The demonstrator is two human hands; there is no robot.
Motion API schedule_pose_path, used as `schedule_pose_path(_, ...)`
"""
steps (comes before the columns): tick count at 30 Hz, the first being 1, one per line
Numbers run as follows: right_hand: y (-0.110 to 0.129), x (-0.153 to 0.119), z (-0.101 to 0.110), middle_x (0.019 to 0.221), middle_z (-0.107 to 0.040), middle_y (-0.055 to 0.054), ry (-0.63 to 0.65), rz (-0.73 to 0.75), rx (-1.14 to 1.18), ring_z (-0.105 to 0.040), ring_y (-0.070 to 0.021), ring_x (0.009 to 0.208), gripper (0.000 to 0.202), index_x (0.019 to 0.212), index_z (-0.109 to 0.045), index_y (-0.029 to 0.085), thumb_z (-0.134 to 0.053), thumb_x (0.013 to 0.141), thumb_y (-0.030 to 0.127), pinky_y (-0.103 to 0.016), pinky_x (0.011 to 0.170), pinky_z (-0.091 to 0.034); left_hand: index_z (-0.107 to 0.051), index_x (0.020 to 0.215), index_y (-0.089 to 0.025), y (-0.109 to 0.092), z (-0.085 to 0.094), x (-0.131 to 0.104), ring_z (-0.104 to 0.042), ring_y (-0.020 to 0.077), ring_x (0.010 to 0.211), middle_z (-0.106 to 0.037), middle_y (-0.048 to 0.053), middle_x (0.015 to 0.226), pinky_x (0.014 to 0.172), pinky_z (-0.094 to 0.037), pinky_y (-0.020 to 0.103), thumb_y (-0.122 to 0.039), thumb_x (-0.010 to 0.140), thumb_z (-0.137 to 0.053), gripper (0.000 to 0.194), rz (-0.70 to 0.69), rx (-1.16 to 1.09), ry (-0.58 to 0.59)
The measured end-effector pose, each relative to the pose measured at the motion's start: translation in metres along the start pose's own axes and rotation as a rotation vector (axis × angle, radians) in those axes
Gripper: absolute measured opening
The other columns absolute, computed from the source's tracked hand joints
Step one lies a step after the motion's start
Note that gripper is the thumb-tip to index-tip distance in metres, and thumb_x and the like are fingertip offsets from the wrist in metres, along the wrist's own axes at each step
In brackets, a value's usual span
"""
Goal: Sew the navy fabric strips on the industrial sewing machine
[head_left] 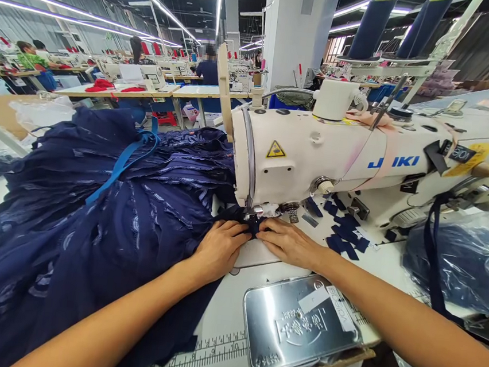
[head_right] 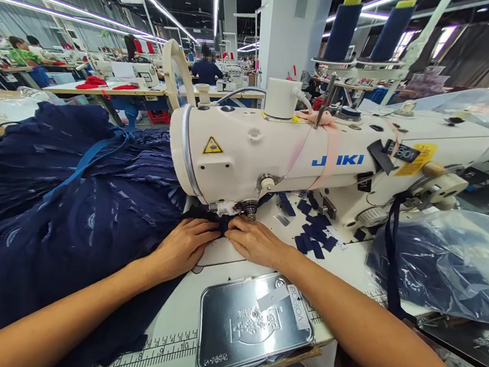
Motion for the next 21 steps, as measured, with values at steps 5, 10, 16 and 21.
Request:
schedule_pose_path(5, 0.003, 0.002, -0.001, 0.095, -0.057, -0.012, 0.017, -0.013, -0.055, -0.055, -0.0184, 0.086, 0.027, 0.098, -0.061, 0.010, -0.037, 0.088, 0.017, -0.032, 0.074, -0.052, -0.061, 0.106, -0.019, 0.002, 0.002, 0.003, -0.052, 0.0221, 0.107, -0.060, 0.007, 0.115, 0.088, -0.043, 0.040, -0.006, 0.076, -0.043, 0.037, 0.010, 0.010, 0.004)
schedule_pose_path(10, 0.000, 0.004, -0.003, 0.097, -0.058, -0.013, 0.037, -0.031, -0.111, -0.056, -0.0197, 0.087, 0.027, 0.097, -0.061, 0.010, -0.038, 0.088, 0.018, -0.034, 0.075, -0.052, -0.062, 0.104, -0.019, 0.006, 0.003, 0.007, -0.053, 0.0214, 0.107, -0.062, 0.006, 0.113, 0.088, -0.045, 0.039, -0.006, 0.076, -0.041, 0.038, 0.011, 0.024, 0.017)
schedule_pose_path(16, -0.009, 0.003, -0.004, 0.106, -0.060, -0.013, 0.035, -0.074, -0.111, -0.057, -0.0220, 0.095, 0.026, 0.103, -0.060, 0.011, -0.045, 0.085, 0.022, -0.035, 0.078, -0.052, -0.062, 0.106, -0.017, 0.015, 0.001, 0.013, -0.052, 0.0220, 0.110, -0.060, 0.008, 0.116, 0.090, -0.044, 0.041, -0.004, 0.073, -0.039, 0.042, 0.028, -0.004, 0.024)
schedule_pose_path(21, -0.020, 0.004, -0.005, 0.110, -0.061, -0.011, 0.063, -0.156, -0.044, -0.057, -0.0208, 0.100, 0.026, 0.105, -0.059, 0.012, -0.049, 0.083, 0.022, -0.034, 0.085, -0.049, -0.063, 0.104, -0.019, 0.026, -0.001, 0.022, -0.052, 0.0205, 0.109, -0.060, 0.005, 0.116, 0.093, -0.043, 0.039, -0.003, 0.071, -0.038, 0.044, 0.033, -0.040, 0.025)
Point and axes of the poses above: each hand's wrist, its own x-axis towards the middle knuckle, its own z-axis out of the back of the hand, y = z × x, the point moved 8 cm from there along x, towards the middle knuckle
